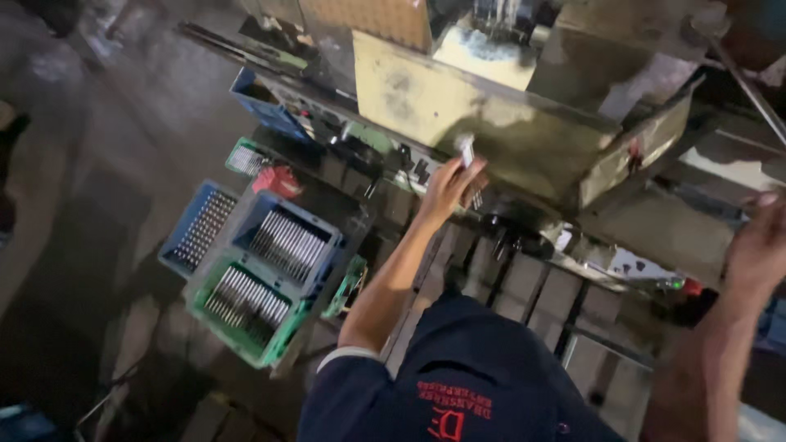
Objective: The person repeatedly picks up small cylindrical metal rods from a green bin, inserts them into a lathe chuck, operates the machine to machine the rods, and then removes the finished pieces. The process is repeated multiple times throughout the clip.
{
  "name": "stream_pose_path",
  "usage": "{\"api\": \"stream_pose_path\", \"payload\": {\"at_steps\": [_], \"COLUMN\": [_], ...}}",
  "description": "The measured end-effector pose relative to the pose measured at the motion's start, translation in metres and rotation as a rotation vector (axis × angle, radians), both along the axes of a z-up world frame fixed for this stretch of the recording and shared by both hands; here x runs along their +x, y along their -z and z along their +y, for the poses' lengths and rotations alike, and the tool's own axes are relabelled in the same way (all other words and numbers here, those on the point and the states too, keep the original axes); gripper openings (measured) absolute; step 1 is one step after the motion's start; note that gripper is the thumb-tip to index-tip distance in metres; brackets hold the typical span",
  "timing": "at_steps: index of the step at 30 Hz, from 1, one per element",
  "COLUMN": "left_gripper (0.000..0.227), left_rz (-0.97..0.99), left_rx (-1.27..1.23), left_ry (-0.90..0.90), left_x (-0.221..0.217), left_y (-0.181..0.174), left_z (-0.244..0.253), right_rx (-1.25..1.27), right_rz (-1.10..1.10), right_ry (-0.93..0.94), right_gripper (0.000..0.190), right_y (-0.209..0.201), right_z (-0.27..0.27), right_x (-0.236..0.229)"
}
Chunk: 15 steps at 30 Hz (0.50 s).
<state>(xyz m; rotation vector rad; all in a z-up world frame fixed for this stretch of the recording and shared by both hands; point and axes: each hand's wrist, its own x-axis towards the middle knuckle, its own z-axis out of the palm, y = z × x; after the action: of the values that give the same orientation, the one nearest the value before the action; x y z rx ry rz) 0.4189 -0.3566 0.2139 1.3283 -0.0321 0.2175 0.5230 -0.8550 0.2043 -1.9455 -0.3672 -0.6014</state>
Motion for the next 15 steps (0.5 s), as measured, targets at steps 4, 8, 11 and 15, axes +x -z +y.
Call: {"api": "stream_pose_path", "payload": {"at_steps": [4,8,11,15], "left_gripper": [0.029,0.029,0.027,0.021], "left_rz": [-0.102,0.050,0.131,0.252], "left_rx": [-0.217,-0.313,-0.471,-0.571], "left_ry": [0.096,-0.006,0.014,-0.022], "left_x": [0.127,0.266,0.360,0.443], "left_y": [-0.060,-0.054,-0.013,0.041], "left_z": [0.004,0.016,0.029,0.048], "right_rx": [-0.428,-0.817,-0.900,-0.938], "right_rz": [0.036,-0.124,-0.092,-0.038], "right_ry": [0.359,0.413,0.490,0.503], "right_gripper": [0.016,0.013,0.010,0.012], "right_y": [-0.012,-0.004,0.007,0.013], "right_z": [0.010,0.014,0.021,0.032], "right_x": [0.077,0.109,0.118,0.123]}}
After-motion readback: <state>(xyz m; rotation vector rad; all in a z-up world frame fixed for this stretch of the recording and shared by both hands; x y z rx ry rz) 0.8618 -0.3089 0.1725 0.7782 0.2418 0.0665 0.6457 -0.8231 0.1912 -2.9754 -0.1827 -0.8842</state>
